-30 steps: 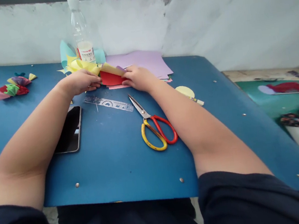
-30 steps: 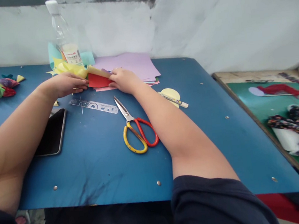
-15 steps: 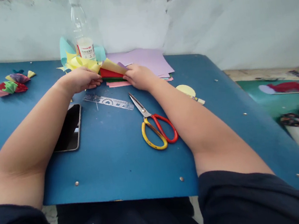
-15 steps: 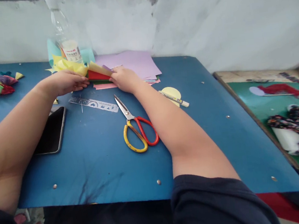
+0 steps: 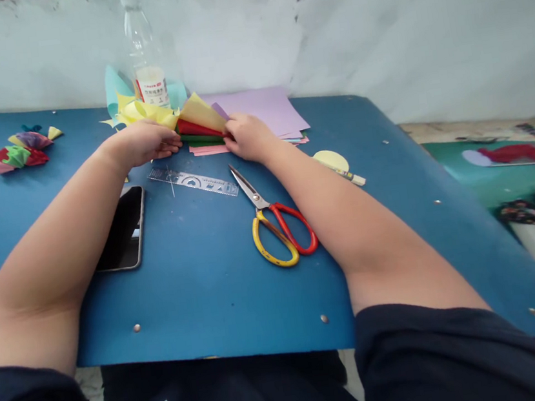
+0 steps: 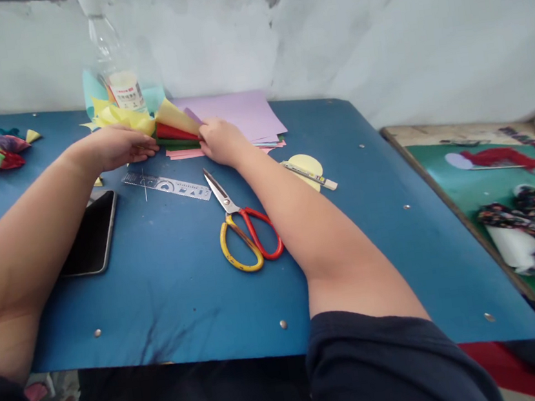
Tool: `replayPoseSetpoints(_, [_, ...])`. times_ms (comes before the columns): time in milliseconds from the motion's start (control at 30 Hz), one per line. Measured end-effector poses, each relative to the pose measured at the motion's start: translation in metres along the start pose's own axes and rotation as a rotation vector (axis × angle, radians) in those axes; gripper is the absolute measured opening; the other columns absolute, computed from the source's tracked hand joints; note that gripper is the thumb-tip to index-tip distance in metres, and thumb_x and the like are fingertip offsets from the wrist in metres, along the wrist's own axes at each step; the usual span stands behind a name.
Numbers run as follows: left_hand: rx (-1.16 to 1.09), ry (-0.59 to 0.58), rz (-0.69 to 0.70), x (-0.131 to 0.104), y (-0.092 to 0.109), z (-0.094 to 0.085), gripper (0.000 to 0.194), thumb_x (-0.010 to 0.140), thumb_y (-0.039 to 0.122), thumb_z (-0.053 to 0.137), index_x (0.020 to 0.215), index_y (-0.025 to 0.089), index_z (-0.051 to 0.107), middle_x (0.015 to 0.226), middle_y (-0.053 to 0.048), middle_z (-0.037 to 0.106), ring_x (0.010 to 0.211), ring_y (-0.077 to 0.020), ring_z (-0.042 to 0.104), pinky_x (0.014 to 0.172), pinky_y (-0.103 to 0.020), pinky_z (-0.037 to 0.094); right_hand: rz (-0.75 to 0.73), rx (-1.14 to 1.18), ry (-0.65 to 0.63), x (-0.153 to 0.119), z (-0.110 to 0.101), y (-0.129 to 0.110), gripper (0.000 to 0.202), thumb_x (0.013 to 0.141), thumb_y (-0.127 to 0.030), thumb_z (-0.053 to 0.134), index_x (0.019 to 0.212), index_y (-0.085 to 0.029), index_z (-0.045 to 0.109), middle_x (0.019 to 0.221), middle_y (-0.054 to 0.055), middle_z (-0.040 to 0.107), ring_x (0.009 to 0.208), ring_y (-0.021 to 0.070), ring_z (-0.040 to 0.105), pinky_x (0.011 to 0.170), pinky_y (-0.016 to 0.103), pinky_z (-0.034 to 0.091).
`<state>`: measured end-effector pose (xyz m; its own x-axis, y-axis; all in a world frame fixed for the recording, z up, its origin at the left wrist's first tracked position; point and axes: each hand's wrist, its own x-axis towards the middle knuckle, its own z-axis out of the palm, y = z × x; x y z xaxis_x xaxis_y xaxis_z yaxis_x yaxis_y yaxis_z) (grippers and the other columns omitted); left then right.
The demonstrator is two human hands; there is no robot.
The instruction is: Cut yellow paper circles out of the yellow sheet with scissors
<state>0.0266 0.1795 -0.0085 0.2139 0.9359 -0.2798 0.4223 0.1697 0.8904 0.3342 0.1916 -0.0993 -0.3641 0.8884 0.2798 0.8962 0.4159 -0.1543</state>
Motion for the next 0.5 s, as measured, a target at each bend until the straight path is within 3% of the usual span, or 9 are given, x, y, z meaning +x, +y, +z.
replayPoseSetpoints(167, [0.0, -0.006, 0.002, 0.001, -0.001, 0.0, 0.014, 0.114, 0.011, 0.078, 0.103, 0.016, 0.083, 0.126, -0.015, 0.092, 0.128, -0.0235, 0.083, 0.122, -0.036, 0.063, 0.025, 0.132, 0.034, 0.004, 0.002, 0.013, 0.046, 0.12, -0.05, 0.056, 0.132, -0.019, 0.089, 0.128, 0.023, 0.083, 0.124, 0.0429, 0.072, 0.12, 0.064, 0.063])
replayPoseSetpoints(500, [-0.003, -0.01, 0.013, -0.001, 0.0, 0.002, 0.007, 0.119, 0.013, 0.076, 0.117, 0.016, 0.082, 0.12, -0.011, 0.089, 0.119, -0.0204, 0.08, 0.126, -0.04, 0.059, 0.109, 0.105, 0.047, 0.007, 0.006, 0.018, 0.047, 0.119, -0.06, 0.065, 0.133, -0.021, 0.087, 0.128, 0.023, 0.084, 0.121, 0.0434, 0.074, 0.118, 0.065, 0.065])
